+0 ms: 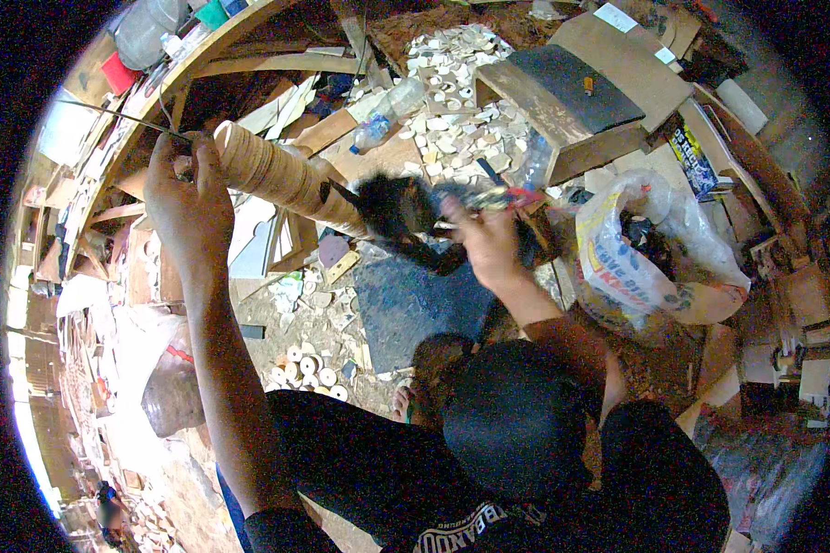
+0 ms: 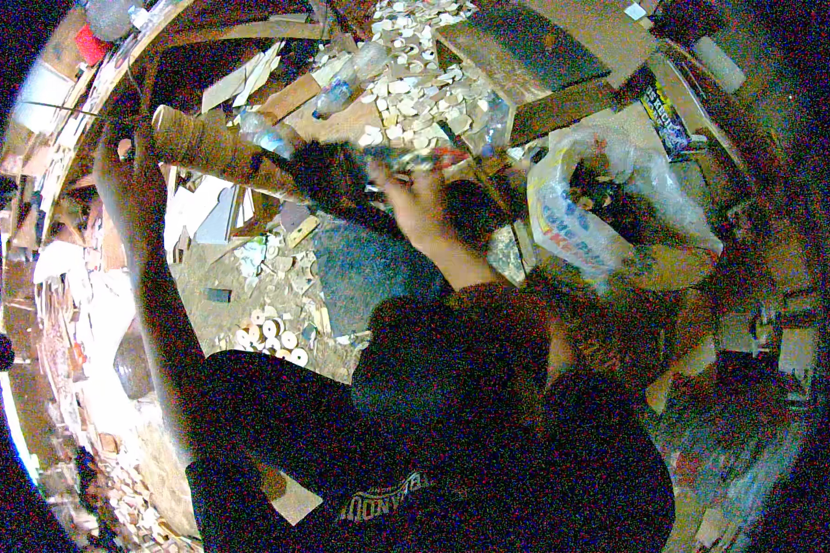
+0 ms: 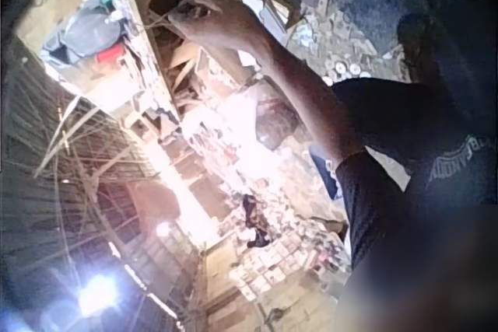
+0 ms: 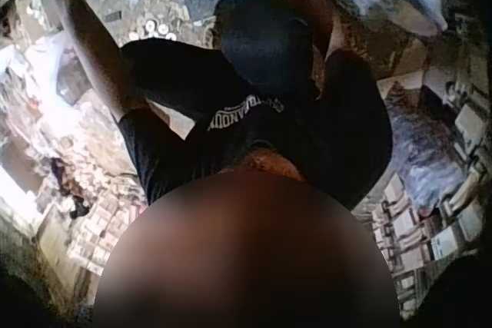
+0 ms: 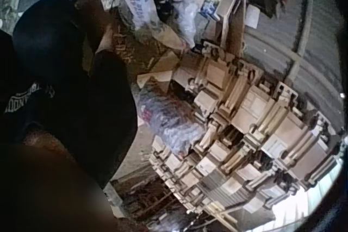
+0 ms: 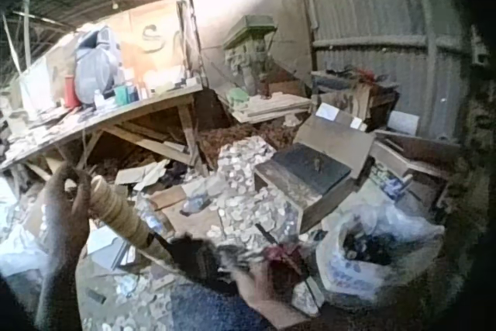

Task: The person picks up small wooden discs from a pile on the floor and stacks them onto a vertical rod. After stacking, the person uses a brush to apply a dark substance to the stacked discs.

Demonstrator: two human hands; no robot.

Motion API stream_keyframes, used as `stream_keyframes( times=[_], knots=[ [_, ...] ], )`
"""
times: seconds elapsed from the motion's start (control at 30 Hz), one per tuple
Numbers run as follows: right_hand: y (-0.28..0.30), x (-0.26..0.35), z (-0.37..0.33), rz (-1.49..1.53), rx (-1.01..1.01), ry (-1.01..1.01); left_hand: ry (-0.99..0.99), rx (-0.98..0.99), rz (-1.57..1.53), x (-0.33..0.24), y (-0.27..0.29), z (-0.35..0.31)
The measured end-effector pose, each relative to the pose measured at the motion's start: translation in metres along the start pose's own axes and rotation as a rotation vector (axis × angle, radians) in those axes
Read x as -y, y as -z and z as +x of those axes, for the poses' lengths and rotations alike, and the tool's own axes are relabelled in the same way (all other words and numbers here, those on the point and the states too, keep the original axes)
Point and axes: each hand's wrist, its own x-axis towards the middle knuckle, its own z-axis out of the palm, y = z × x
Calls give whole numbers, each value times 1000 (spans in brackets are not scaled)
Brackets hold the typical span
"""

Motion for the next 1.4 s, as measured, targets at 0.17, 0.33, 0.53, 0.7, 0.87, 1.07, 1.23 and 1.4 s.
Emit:
stream_keyframes(
  times=[0.17, 0.33, 0.53, 0.7, 0.87, 1.07, 1.23, 1.4],
  knots=[
    [-14, -54, -42, -304, -164, 36, 110, 0, 16, 18, 13, -12],
    [-42, -15, -13, -360, 14, 219, 163, 30, -140, 31, 15, -21],
    [-29, 11, -4, -436, 57, 116, 123, 43, -167, 53, 28, -30],
    [66, 17, -20, -919, -229, -74, 414, 89, -423, 83, 47, -46],
    [101, 13, 0, -1317, -75, -20, 384, 97, -436, 88, 49, -49],
    [90, 14, 1, -1308, -71, -190, 399, 66, -457, 70, 49, -48],
    [105, 26, -1, -1307, -219, -43, 402, 21, -531, 60, 46, -49],
    [106, 28, -6, -1296, -62, -85, 306, 68, -414, 57, 49, -47]
  ],
)
